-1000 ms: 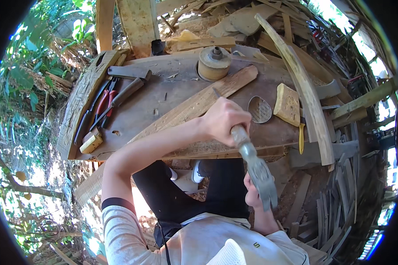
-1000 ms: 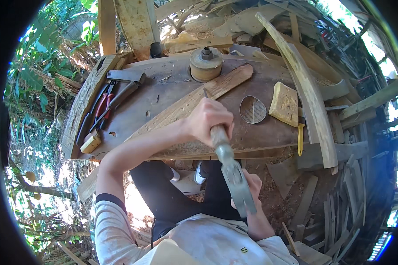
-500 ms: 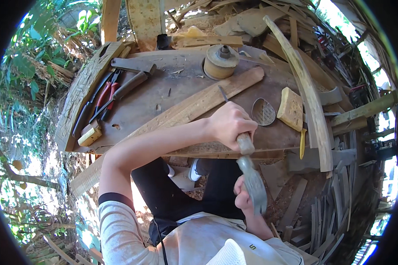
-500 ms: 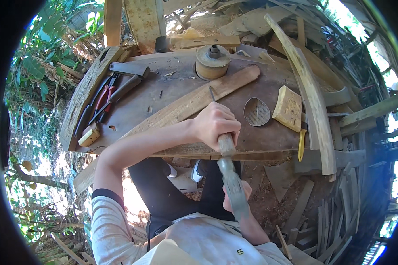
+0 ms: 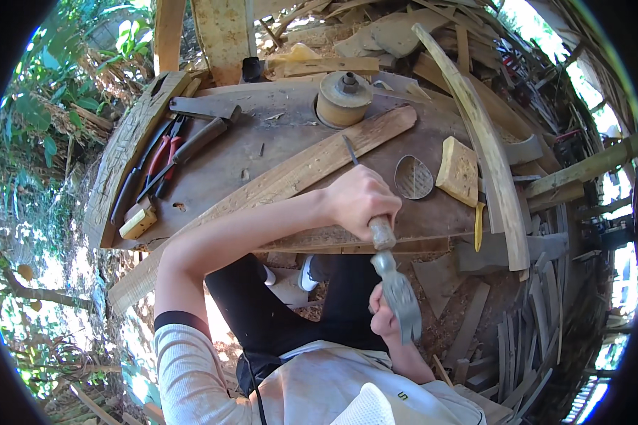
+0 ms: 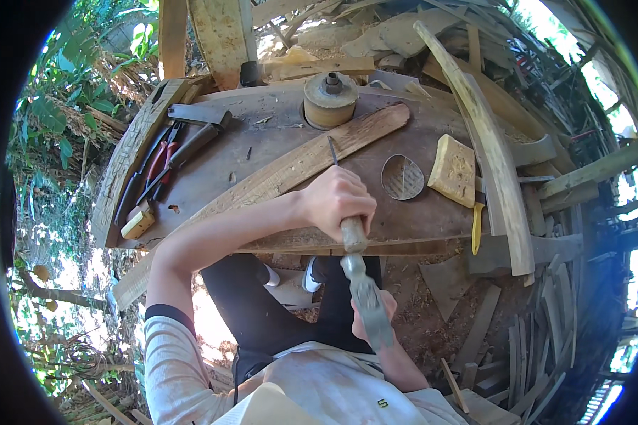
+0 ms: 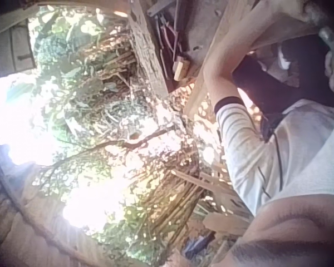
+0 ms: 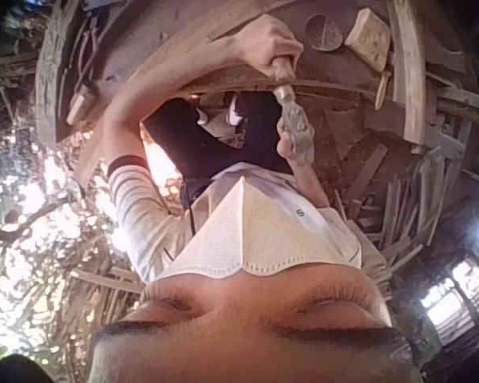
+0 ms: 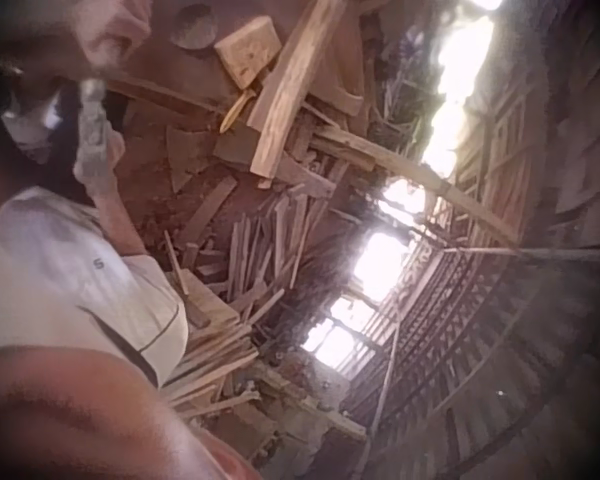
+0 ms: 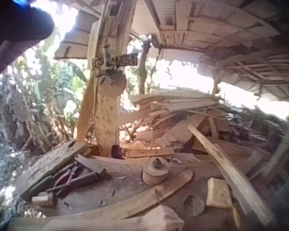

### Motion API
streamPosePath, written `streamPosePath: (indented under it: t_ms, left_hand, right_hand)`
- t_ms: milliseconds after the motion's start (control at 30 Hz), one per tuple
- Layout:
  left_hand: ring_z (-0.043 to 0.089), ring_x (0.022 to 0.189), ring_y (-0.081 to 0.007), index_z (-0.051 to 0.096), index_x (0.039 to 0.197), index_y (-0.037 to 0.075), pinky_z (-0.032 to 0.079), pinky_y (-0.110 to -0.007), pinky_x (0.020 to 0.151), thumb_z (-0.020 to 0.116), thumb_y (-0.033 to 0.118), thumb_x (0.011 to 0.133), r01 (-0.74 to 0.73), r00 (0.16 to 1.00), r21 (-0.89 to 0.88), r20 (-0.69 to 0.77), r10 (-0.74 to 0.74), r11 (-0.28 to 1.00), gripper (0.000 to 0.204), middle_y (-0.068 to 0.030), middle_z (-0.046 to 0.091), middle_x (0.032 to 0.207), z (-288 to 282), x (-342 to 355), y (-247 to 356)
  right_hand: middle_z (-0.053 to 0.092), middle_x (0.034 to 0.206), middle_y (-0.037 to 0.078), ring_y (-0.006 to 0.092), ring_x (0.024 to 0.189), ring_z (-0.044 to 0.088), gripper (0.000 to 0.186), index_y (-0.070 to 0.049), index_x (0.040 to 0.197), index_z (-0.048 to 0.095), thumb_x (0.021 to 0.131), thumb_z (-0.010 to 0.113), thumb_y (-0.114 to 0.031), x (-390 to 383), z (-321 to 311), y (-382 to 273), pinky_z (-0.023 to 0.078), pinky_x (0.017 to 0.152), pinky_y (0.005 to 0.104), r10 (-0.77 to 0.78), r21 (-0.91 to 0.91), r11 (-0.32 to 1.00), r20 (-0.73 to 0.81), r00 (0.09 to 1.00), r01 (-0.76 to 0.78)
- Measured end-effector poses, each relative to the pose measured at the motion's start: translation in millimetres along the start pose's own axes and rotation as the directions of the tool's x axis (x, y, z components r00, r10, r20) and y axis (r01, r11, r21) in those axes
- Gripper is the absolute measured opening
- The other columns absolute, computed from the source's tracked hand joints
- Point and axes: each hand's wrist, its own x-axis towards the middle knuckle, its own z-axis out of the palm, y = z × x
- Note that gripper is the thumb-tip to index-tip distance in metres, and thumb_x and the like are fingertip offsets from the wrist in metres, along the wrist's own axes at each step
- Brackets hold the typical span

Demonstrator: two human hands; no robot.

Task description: The person uses a hammer and chisel to carve a groove into a wooden plank. They then use a brush to sweep away sawdust and a sanding block to smooth the plank's surface. The person works on a single plank throughout the clip.

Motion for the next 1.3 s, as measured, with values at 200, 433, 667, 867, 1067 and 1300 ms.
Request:
streamPosePath:
  t_ms: [200, 433, 667, 867, 1067, 1300]
  left_hand:
    - [0.065, 0.060, -0.0291, 0.061, 0.070, 0.013, 0.051, -0.043, 0.056, 0.078, 0.025, 0.060, 0.015, 1.000, 0.043, 0.012, -0.016, 0.999, 0.023, -0.0038, 0.063, 0.063, 3, -1, -1]
    - [0.066, 0.062, -0.0280, 0.062, 0.070, 0.014, 0.052, -0.042, 0.058, 0.078, 0.025, 0.061, 0.020, 0.999, 0.052, 0.032, -0.022, 0.998, 0.022, -0.0025, 0.064, 0.064, 2, 0, -1]
    - [0.066, 0.062, -0.0265, 0.063, 0.071, 0.015, 0.052, -0.040, 0.060, 0.078, 0.024, 0.062, 0.023, 0.998, 0.027, 0.052, -0.024, 0.999, 0.020, -0.0012, 0.064, 0.064, 1, 0, -2]
    - [0.062, 0.058, -0.0247, 0.058, 0.068, 0.014, 0.049, -0.040, 0.056, 0.078, 0.020, 0.069, -0.027, 0.995, 0.090, 0.095, 0.018, 0.996, 0.021, -0.0011, 0.059, 0.061, 4, -1, -2]
    - [0.059, 0.057, -0.0292, 0.051, 0.066, 0.010, 0.048, -0.043, 0.055, 0.077, 0.022, 0.078, -0.043, 0.957, 0.150, 0.289, -0.002, 0.988, 0.031, -0.0060, 0.054, 0.058, 8, -1, -1]
    - [0.063, 0.057, -0.0326, 0.056, 0.064, 0.010, 0.048, -0.045, 0.055, 0.080, 0.039, 0.083, -0.005, 0.922, 0.167, 0.383, -0.060, 0.986, 0.042, -0.0086, 0.057, 0.055, 18, -7, -3]
  right_hand:
    - [0.055, 0.061, 0.004, 0.0244, 0.049, 0.057, 0.033, -0.009, 0.075, 0.057, 0.098, 0.067, -0.030, 7, 12, -3, 0.042, 0.045, 0.0365, -0.089, -0.146, 0.987, -0.196, 0.977, 0.061]
    - [0.053, 0.059, 0.005, 0.0245, 0.048, 0.057, 0.018, -0.010, 0.074, 0.058, 0.087, 0.070, -0.014, 17, 0, -13, 0.044, 0.044, 0.0356, -0.125, -0.110, 0.988, -0.129, 0.984, 0.111]
    - [0.054, 0.064, 0.006, 0.0246, 0.055, 0.054, 0.037, -0.009, 0.074, 0.055, 0.096, 0.056, -0.039, 9, -1, -11, 0.040, 0.053, 0.0364, 0.060, -0.020, 0.998, -0.092, 0.994, -0.063]
    - [0.065, 0.074, 0.007, 0.0246, 0.059, 0.064, 0.032, -0.007, 0.085, 0.062, 0.095, 0.055, -0.037, 7, -13, 2, 0.049, 0.054, 0.0367, 0.298, 0.387, 0.876, 0.032, 0.954, -0.287]
    - [0.044, 0.061, 0.002, 0.0123, 0.046, 0.042, 0.074, -0.008, 0.096, 0.047, 0.099, 0.037, -0.082, 63, -23, 5, 0.036, 0.044, 0.0245, 0.392, 0.619, 0.756, -0.165, 0.905, -0.215]
    - [0.043, 0.062, 0.001, 0.0130, 0.047, 0.044, 0.058, -0.008, 0.094, 0.047, 0.111, 0.035, -0.062, 148, -42, 38, 0.044, 0.051, 0.0306, 0.452, 0.771, 0.635, -0.315, 0.835, -0.053]
